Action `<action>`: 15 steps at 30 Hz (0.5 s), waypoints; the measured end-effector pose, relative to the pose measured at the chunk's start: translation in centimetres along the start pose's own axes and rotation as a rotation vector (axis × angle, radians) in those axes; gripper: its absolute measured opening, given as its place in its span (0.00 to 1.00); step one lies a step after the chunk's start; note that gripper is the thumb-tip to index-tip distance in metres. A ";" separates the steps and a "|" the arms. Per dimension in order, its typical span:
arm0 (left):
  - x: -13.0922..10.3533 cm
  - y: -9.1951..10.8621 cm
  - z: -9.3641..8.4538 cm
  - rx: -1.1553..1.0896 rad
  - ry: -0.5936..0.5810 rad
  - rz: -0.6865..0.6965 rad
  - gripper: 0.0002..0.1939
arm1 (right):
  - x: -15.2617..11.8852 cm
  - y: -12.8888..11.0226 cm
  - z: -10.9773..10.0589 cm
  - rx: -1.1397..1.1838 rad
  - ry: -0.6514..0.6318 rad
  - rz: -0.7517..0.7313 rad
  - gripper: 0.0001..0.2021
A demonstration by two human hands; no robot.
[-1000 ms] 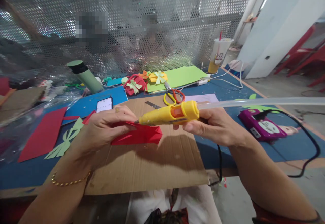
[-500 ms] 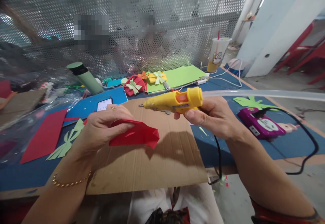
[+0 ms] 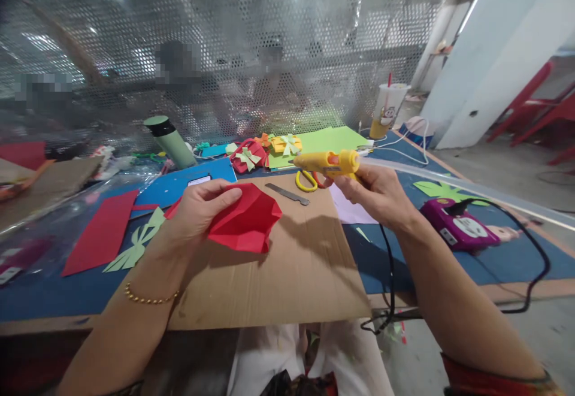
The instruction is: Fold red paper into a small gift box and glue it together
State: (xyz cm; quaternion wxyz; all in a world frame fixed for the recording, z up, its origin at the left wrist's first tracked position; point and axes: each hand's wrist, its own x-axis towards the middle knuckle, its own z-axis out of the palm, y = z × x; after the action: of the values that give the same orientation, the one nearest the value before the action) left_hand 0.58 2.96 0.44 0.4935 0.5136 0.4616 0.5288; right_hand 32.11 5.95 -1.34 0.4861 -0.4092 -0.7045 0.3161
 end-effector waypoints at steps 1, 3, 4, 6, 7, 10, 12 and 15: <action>0.2 -0.1 -0.1 -0.008 0.016 0.009 0.19 | 0.1 0.1 0.0 -0.014 0.009 0.002 0.28; 0.6 -0.4 -0.2 -0.009 0.044 0.041 0.19 | 0.3 0.0 0.0 -0.036 0.032 0.010 0.29; 0.8 -0.5 -0.3 -0.012 0.059 0.054 0.20 | 0.3 -0.1 -0.1 -0.021 0.035 0.017 0.29; 1.2 -0.8 -0.4 -0.033 0.082 0.057 0.20 | 0.3 -0.5 -0.3 0.021 0.035 0.025 0.30; 1.4 -0.9 -0.4 -0.051 0.092 0.053 0.21 | 0.2 -0.7 -0.3 0.042 0.033 0.025 0.30; 1.8 -1.3 -0.4 -0.134 0.116 0.029 0.24 | 0.3 -1.4 -0.2 0.100 0.025 0.023 0.28; 2.0 -1.6 -0.2 -0.204 0.126 -0.003 0.25 | 0.7 -1.8 0.5 0.140 0.025 0.032 0.28; 1.9 -1.9 0.2 -0.299 0.114 -0.065 0.25 | 1.4 -2.4 2.6 0.226 0.051 0.067 0.25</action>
State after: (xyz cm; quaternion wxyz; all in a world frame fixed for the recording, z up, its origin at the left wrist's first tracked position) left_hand 0.85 5.02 -1.26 0.5544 0.3884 0.4215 0.6034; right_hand 28.74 5.94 0.45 0.5359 -0.3831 -0.6378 0.3992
